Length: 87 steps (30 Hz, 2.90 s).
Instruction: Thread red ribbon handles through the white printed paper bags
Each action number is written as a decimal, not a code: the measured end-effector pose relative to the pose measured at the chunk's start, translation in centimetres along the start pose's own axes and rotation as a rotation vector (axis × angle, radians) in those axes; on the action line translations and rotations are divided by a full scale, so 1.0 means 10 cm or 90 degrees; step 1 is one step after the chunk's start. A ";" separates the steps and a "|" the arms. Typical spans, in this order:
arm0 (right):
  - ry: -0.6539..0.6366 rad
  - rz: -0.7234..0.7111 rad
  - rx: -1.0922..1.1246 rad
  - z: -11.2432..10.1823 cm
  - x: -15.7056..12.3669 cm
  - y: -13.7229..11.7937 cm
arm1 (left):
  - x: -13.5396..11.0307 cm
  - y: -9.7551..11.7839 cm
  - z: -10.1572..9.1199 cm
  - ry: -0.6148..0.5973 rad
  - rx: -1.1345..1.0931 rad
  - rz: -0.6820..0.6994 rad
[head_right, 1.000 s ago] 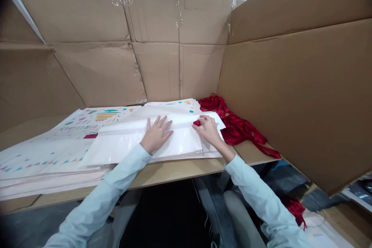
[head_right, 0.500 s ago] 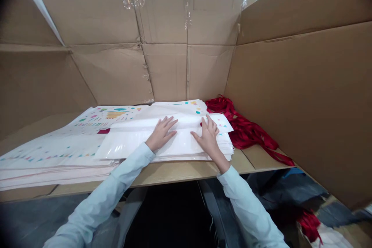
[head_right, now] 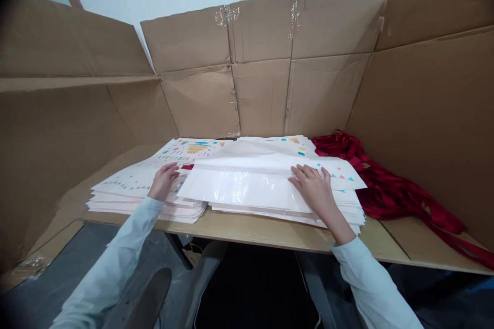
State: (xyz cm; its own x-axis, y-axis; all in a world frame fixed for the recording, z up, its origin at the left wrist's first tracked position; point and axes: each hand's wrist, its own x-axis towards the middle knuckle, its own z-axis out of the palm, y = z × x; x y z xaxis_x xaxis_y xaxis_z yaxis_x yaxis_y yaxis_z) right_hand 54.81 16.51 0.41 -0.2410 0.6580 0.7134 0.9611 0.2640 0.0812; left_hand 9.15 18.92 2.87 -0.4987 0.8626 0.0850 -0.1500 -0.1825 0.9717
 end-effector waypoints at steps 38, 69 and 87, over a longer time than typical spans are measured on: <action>-0.007 0.053 0.008 0.09 -0.06 -0.04 | 0.31 0.16 0.18 -0.123 -0.087 -0.180; 0.016 0.057 0.011 0.14 -0.07 -0.02 | 0.35 0.13 0.01 -0.312 0.476 0.314; 0.011 0.043 0.004 0.13 -0.08 0.01 | 0.37 0.15 -0.04 -0.243 0.584 0.686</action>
State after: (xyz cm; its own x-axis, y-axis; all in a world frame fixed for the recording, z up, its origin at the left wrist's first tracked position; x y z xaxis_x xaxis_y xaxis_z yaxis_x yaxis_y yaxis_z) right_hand 54.88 16.90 -1.02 -0.1728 0.6628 0.7286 0.9743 0.2238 0.0274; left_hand 6.74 21.64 4.57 0.2574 0.6029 0.7551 0.7975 -0.5738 0.1862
